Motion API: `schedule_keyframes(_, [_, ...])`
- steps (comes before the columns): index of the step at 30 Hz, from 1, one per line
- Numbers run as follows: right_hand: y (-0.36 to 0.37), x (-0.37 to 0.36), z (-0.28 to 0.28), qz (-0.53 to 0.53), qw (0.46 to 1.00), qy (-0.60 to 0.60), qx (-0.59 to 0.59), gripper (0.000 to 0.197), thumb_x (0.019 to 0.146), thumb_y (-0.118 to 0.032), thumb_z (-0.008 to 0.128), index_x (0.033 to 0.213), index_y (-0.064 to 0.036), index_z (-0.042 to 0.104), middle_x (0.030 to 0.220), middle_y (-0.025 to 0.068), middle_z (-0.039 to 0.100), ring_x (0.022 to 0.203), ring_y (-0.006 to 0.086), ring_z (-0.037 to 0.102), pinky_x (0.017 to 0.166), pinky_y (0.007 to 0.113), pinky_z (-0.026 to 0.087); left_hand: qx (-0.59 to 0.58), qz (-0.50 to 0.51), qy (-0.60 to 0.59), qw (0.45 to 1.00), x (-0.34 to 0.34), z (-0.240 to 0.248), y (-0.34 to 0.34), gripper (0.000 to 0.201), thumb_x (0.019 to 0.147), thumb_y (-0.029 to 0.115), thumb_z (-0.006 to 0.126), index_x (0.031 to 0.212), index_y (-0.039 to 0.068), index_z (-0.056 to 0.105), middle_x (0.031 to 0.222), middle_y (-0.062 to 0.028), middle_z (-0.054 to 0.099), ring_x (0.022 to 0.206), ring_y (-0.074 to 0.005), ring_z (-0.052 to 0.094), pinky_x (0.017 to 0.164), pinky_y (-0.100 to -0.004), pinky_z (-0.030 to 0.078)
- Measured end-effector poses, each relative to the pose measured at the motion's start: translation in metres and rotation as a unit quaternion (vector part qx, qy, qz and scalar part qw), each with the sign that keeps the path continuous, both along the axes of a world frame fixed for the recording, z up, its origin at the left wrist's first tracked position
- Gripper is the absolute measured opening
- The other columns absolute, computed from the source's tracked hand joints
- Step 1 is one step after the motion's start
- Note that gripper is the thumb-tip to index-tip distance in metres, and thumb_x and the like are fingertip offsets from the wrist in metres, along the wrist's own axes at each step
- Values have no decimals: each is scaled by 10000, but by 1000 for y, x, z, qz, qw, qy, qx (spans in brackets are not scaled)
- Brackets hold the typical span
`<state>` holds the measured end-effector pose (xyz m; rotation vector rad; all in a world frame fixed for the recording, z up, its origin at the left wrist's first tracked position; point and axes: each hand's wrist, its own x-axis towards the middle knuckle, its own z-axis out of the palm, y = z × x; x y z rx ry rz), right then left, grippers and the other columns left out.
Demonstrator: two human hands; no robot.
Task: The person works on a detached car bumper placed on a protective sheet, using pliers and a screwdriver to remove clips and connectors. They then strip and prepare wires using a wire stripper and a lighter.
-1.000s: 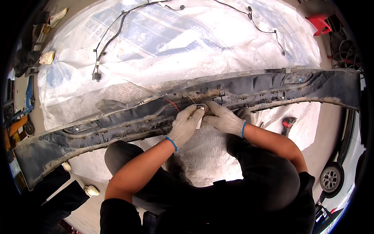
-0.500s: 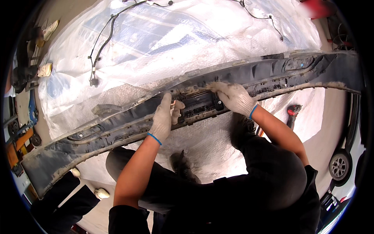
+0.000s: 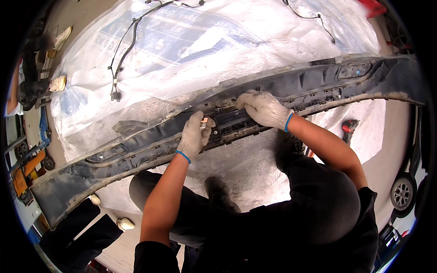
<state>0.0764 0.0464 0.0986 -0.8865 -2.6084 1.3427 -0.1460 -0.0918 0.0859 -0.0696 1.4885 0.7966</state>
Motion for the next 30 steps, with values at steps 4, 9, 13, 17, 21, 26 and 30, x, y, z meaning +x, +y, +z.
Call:
schedule_keyframes(4, [-3, -6, 5, 2, 1000, -20, -22, 201, 954, -133, 497, 1079, -49, 629, 1006, 156, 712, 972, 348, 675, 881, 447, 520, 33, -15, -27, 999, -2, 2, -1, 469, 969, 417, 438, 757, 43, 625, 566, 19, 435, 443, -86, 313, 405, -270, 211])
schedule_keyframes(9, [-5, -7, 9, -17, 999, 13, -37, 219, 984, -161, 500, 1108, -56, 647, 942, 162, 708, 887, 327, 694, 875, 438, 524, 58, -4, -43, 997, -2, 2, -1, 420, 982, 326, 401, 721, 60, 594, 578, -14, 479, 419, -97, 307, 381, -277, 205])
schedule_keyframes(13, [-10, -5, 16, -13, 994, 23, -107, 221, 991, -165, 501, 1113, -58, 650, 824, 156, 682, 753, 323, 684, 783, 430, 535, 64, -9, -64, 996, -3, -1, -1, 397, 976, 280, 393, 690, 70, 573, 650, -47, 551, 410, -104, 313, 369, -278, 208])
schedule_keyframes(17, [-16, -6, 20, -28, 989, 24, -141, 204, 994, -159, 501, 1090, -57, 650, 735, 133, 653, 680, 310, 662, 704, 417, 527, 79, -16, -84, 993, -1, 2, 0, 415, 977, 291, 389, 673, 71, 566, 677, -49, 562, 401, -109, 301, 369, -282, 205])
schedule_keyframes(21, [-17, -7, 18, -35, 990, 48, -132, 193, 996, -152, 502, 1081, -48, 640, 740, 141, 657, 678, 303, 664, 697, 410, 519, 73, 1, -118, 990, -2, 2, 2, 464, 993, 343, 383, 668, 66, 566, 619, -42, 524, 389, -112, 287, 367, -289, 202])
schedule_keyframes(26, [-19, -7, 19, -46, 987, 30, -152, 249, 1019, -172, 474, 1175, -43, 618, 800, 106, 675, 726, 226, 669, 711, 351, 538, 89, 15, -124, 988, -1, 1, 1, 509, 999, 402, 379, 677, 57, 571, 567, -38, 483, 376, -120, 286, 364, -289, 202])
schedule_keyframes(30, [-23, -6, 20, -49, 988, 15, -143, 231, 1013, -145, 475, 1167, -42, 613, 814, 100, 680, 724, 224, 672, 703, 350, 541, 87, 9, -118, 989, -1, 4, 1, 474, 983, 369, 386, 682, 55, 573, 570, -42, 491, 374, -120, 296, 361, -286, 207])
